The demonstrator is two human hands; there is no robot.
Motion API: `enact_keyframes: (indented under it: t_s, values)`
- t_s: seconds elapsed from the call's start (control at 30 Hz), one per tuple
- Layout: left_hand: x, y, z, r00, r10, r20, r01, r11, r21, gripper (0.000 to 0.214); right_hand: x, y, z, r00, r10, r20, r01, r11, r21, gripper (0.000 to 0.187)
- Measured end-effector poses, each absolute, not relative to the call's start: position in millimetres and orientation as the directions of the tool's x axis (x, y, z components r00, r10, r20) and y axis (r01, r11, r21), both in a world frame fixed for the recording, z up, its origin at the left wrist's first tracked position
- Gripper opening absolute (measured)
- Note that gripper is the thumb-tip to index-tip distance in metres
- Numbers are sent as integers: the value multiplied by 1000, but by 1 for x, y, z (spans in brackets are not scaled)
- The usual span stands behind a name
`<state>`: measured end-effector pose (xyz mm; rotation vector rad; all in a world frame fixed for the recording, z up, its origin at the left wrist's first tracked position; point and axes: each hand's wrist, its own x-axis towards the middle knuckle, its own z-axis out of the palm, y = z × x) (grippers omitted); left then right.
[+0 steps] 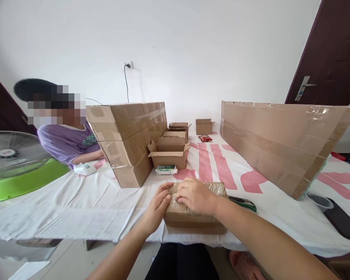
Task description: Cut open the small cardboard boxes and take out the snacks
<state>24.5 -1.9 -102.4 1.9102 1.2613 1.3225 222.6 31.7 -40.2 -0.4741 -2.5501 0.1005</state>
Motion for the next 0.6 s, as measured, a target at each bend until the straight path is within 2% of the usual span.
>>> enact_keyframes:
  t_s: [0.1,0.17,0.47,0.6]
  values:
    - [25,-3,-102,103,888,448,426,-446,787,30,216,33,-47,-807,295,511,328,944,-28,17]
    - [25,-4,-101,106,891,442,439,-441,783,30,216,33,-49,-813,280,511,327,945,1,16]
    - [25,-8,-100,121,894,431,472,-434,767,32,218,37,-53,-835,236,498,245,968,-48,14]
    - [26,-8,-100,129,890,436,480,-441,758,32,221,37,-50,-842,253,476,223,968,-119,14]
